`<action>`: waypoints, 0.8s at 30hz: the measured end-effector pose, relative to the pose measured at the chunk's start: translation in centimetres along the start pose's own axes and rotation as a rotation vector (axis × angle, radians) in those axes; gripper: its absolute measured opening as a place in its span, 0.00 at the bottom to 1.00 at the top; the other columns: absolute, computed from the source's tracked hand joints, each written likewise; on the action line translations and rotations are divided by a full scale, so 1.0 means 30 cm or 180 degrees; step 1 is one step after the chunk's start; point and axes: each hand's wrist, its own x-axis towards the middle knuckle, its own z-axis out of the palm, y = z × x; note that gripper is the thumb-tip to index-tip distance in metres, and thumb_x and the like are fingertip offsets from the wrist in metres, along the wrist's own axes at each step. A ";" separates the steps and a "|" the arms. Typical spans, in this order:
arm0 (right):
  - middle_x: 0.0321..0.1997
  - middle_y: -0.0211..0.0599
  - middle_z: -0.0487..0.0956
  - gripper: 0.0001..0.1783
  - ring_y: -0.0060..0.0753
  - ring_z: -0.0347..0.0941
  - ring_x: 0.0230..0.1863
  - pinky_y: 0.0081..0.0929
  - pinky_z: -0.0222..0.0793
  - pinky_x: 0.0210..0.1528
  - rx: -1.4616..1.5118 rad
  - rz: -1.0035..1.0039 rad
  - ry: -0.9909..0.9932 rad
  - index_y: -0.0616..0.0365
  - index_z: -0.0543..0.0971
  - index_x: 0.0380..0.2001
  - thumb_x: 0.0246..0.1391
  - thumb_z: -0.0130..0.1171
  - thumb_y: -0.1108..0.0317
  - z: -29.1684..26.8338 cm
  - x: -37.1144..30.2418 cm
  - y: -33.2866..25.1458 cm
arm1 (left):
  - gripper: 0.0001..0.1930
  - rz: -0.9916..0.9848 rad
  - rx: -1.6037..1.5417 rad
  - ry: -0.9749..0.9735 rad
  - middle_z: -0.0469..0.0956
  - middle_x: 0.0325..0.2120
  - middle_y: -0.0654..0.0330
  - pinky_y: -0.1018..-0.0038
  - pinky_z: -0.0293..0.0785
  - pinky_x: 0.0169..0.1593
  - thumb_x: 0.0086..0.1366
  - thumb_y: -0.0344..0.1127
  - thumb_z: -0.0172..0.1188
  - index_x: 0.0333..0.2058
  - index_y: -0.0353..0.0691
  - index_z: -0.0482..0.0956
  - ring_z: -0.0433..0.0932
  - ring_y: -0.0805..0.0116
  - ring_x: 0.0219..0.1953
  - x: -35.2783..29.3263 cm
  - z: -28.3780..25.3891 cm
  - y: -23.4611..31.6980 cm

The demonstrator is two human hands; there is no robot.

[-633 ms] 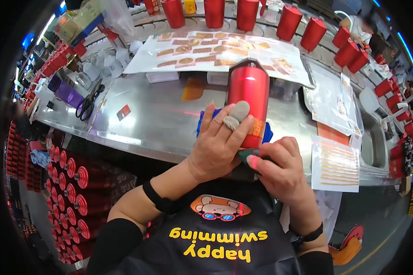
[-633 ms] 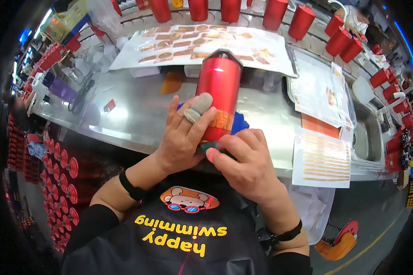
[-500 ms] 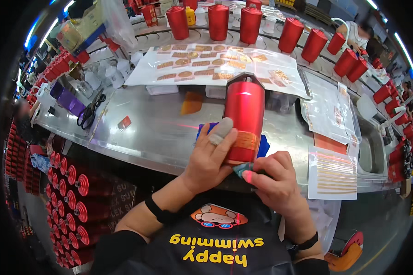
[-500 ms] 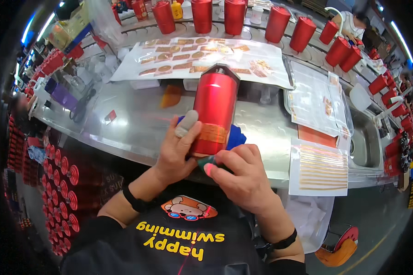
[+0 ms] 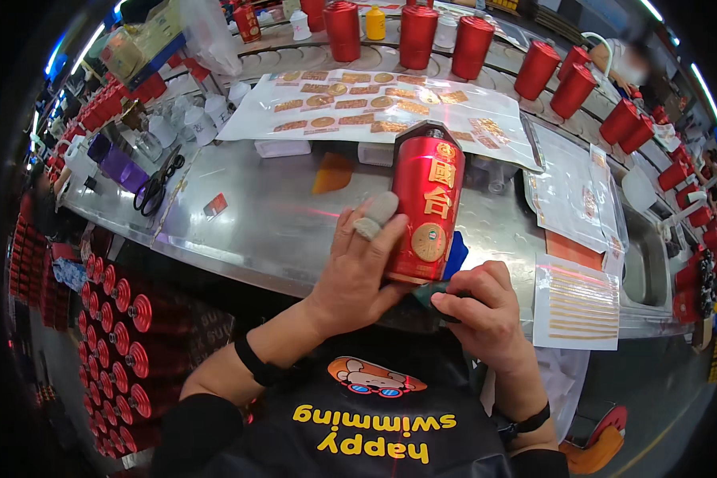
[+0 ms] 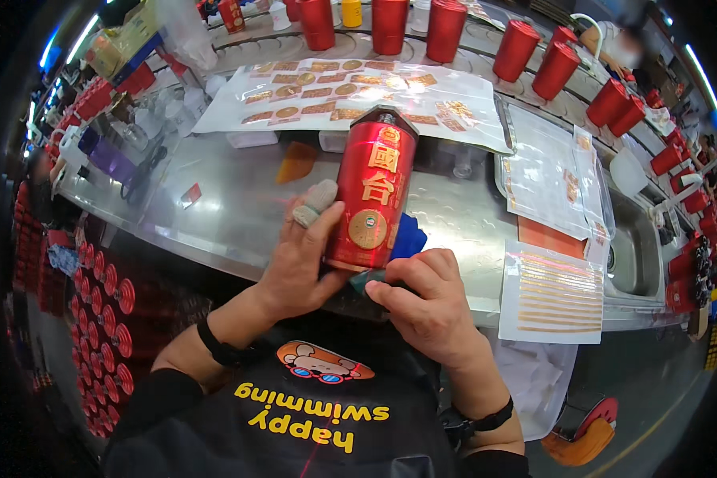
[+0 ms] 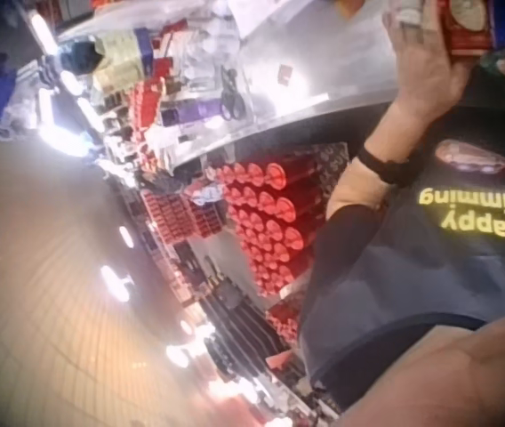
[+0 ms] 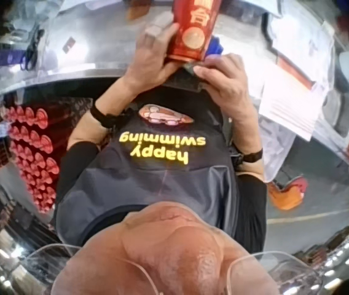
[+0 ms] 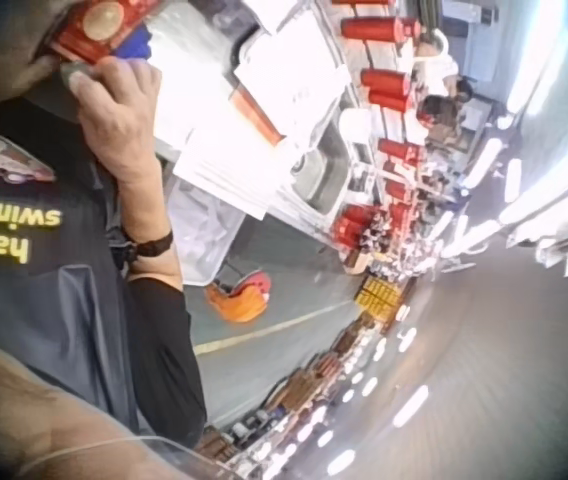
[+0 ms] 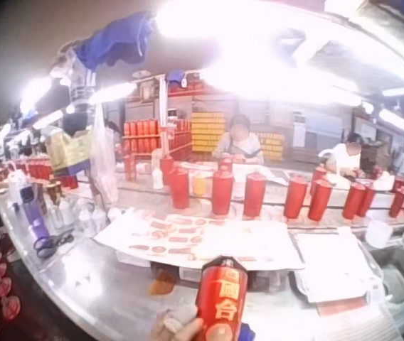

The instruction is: The worker applies decorative labels and protective tape to red cylindrical bottles, smoothing them with a handheld pad.

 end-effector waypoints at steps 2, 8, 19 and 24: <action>0.34 0.28 0.74 0.18 0.34 0.68 0.34 0.33 0.61 0.39 0.0022 -0.0035 0.0049 0.51 0.80 0.32 0.31 0.65 0.77 0.004 -0.004 0.001 | 0.44 0.0407 0.0650 -0.0222 0.67 0.57 0.45 0.49 0.51 0.67 0.48 0.43 0.71 0.62 0.37 0.61 0.63 0.42 0.62 0.042 0.004 0.022; 0.33 0.29 0.74 0.17 0.34 0.68 0.34 0.32 0.61 0.39 0.0082 -0.0045 0.0059 0.51 0.80 0.32 0.32 0.66 0.76 0.011 -0.008 -0.002 | 0.43 0.0031 -0.0182 0.0017 0.66 0.58 0.43 0.47 0.49 0.67 0.55 0.45 0.68 0.64 0.37 0.57 0.64 0.44 0.62 -0.066 0.032 -0.063; 0.33 0.29 0.75 0.18 0.35 0.68 0.34 0.31 0.62 0.39 0.0228 -0.0014 0.0058 0.51 0.81 0.31 0.29 0.65 0.78 0.013 -0.004 0.007 | 0.43 0.0141 -0.0038 0.0048 0.67 0.57 0.42 0.47 0.49 0.67 0.55 0.49 0.66 0.63 0.32 0.60 0.65 0.41 0.60 -0.062 0.036 -0.064; 0.34 0.29 0.75 0.19 0.35 0.68 0.34 0.31 0.62 0.40 0.0239 -0.0023 0.0100 0.51 0.81 0.31 0.28 0.64 0.78 0.011 -0.020 0.026 | 0.42 -0.0007 0.0387 -0.0207 0.66 0.58 0.41 0.45 0.48 0.67 0.57 0.48 0.65 0.63 0.32 0.58 0.62 0.39 0.62 0.018 0.004 0.020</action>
